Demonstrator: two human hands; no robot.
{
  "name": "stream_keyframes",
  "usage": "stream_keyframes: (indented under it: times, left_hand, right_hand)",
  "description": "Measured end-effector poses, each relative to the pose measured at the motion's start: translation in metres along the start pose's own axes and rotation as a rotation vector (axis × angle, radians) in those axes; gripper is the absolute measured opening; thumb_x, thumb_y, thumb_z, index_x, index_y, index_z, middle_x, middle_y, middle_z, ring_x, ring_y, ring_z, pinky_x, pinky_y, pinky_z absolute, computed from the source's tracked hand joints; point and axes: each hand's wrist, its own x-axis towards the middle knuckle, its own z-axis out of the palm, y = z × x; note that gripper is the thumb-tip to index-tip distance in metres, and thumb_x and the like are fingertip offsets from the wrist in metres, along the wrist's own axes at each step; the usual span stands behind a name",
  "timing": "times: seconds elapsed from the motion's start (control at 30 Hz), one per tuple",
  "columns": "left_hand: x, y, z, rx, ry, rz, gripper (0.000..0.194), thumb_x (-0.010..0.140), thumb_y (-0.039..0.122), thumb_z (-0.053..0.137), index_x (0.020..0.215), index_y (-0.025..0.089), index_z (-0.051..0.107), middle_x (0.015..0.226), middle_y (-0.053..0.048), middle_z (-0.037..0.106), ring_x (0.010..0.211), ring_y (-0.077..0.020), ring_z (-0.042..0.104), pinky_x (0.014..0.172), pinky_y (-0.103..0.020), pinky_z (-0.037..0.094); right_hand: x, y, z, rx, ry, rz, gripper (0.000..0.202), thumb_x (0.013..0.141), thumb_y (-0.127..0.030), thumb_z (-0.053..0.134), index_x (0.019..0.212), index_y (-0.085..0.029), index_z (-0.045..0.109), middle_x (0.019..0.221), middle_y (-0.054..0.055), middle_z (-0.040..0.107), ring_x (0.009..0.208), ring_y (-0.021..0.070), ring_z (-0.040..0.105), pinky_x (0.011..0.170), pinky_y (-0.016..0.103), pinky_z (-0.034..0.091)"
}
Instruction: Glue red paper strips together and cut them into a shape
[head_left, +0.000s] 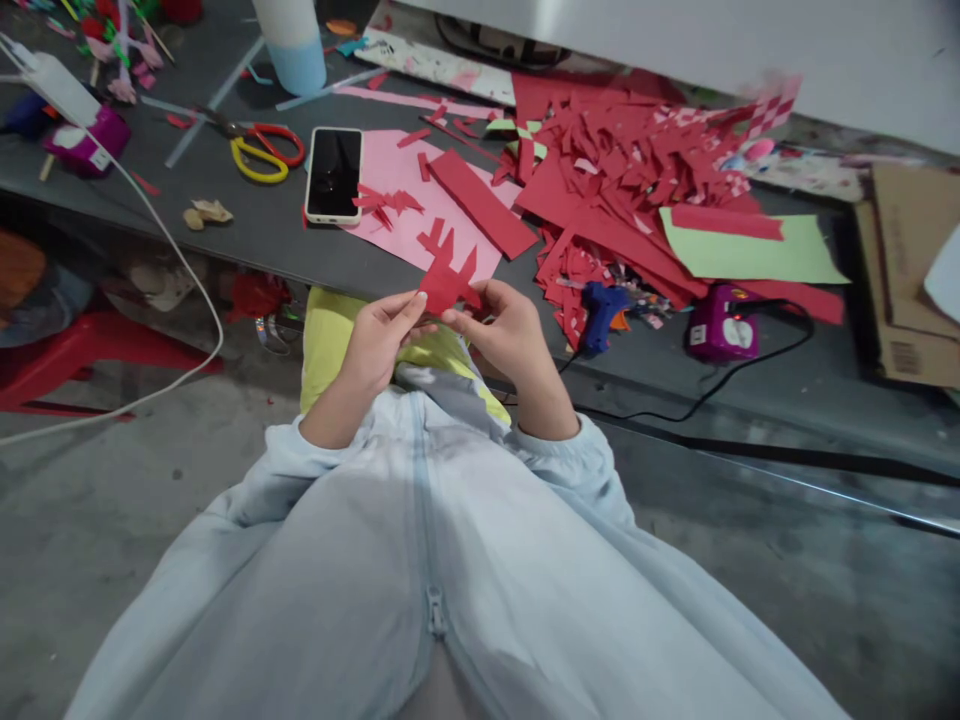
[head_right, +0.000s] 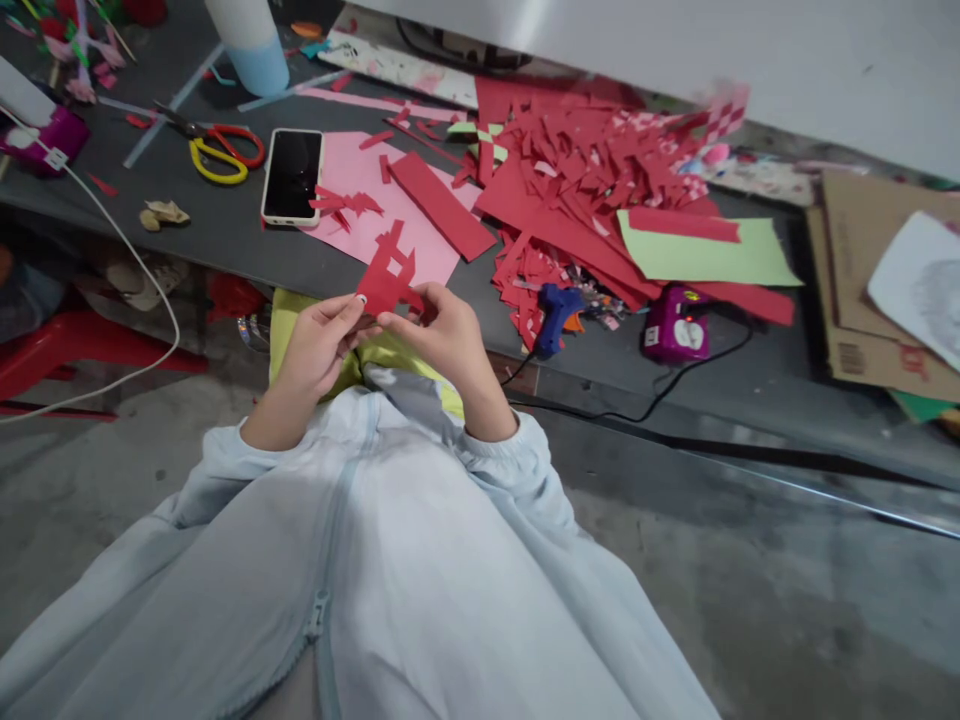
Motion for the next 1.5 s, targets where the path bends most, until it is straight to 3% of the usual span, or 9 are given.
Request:
stream_keyframes:
  times: [0.23,0.47,0.77,0.9,1.03,1.17,1.33,1.5]
  left_hand:
    - [-0.002,-0.006,0.004,0.007,-0.014,-0.01,0.031,0.061,0.045,0.09,0.072,0.018,0.077,0.07,0.001,0.072,0.072,-0.0109,0.069,0.079,-0.024,0.058]
    - [-0.005,-0.006,0.006,-0.001,-0.026,-0.048,0.028,0.064,0.041,0.089,0.07,0.017,0.076,0.07,0.001,0.072,0.066,-0.0093,0.066,0.072,-0.023,0.058]
    - [-0.003,-0.005,0.005,-0.003,-0.031,-0.063,0.033,0.063,0.044,0.089,0.077,0.017,0.077,0.073,-0.001,0.074,0.069,-0.0109,0.068,0.071,-0.022,0.057]
    - [0.002,-0.005,0.004,0.015,0.002,-0.052,0.036,0.061,0.047,0.089,0.08,0.018,0.078,0.075,-0.001,0.075,0.07,-0.0112,0.069,0.072,-0.023,0.057]
    - [0.006,-0.004,0.003,0.05,0.005,-0.012,0.037,0.06,0.05,0.089,0.076,0.018,0.077,0.072,0.0,0.074,0.067,-0.0103,0.067,0.071,-0.022,0.056]
    - [0.01,-0.004,0.003,0.065,0.028,0.002,0.038,0.058,0.051,0.09,0.072,0.018,0.077,0.067,0.001,0.072,0.064,-0.0104,0.065,0.07,-0.024,0.056]
    - [0.015,-0.001,0.004,0.129,0.023,0.04,0.037,0.06,0.051,0.089,0.072,0.018,0.078,0.071,-0.001,0.074,0.07,-0.0122,0.067,0.074,-0.026,0.057]
    - [0.023,0.004,0.005,0.154,0.02,0.045,0.032,0.061,0.049,0.089,0.071,0.02,0.08,0.072,-0.001,0.075,0.07,-0.0112,0.065,0.073,-0.024,0.055]
  right_hand:
    - [0.006,-0.01,0.011,0.219,-0.003,0.115,0.044,0.054,-0.047,0.087,0.076,-0.018,0.062,0.066,-0.003,0.062,0.057,0.0108,0.049,0.052,0.026,0.039]
    - [0.008,0.001,0.003,0.291,0.027,0.103,0.057,0.073,-0.072,0.066,0.054,-0.02,0.049,0.045,-0.005,0.041,0.044,0.0074,0.034,0.044,0.025,0.025]
    - [0.011,0.008,-0.009,0.113,0.103,0.051,0.062,0.078,-0.075,0.06,0.052,-0.021,0.043,0.05,-0.005,0.032,0.047,0.0084,0.028,0.046,0.026,0.022]
    - [0.009,0.007,-0.009,0.01,0.164,-0.025,0.05,0.085,-0.066,0.058,0.068,-0.02,0.059,0.057,-0.004,0.043,0.052,0.0107,0.04,0.052,0.027,0.035]
    - [0.004,0.0,-0.008,-0.242,0.31,-0.26,0.034,0.085,-0.051,0.069,0.099,-0.021,0.068,0.071,-0.001,0.052,0.062,0.0143,0.049,0.062,0.03,0.044]
    - [0.005,-0.008,-0.004,-0.311,0.192,-0.407,0.018,0.088,-0.039,0.069,0.094,-0.023,0.076,0.074,0.001,0.055,0.067,0.0157,0.052,0.065,0.031,0.046]
    - [0.015,-0.002,0.003,-0.22,0.171,-0.395,0.011,0.085,-0.032,0.073,0.088,-0.024,0.08,0.071,0.001,0.057,0.065,0.0157,0.053,0.06,0.031,0.045]
    - [0.024,-0.003,0.002,-0.267,0.13,-0.391,0.017,0.089,-0.035,0.067,0.081,-0.025,0.079,0.075,0.004,0.063,0.073,0.0198,0.058,0.071,0.036,0.048]
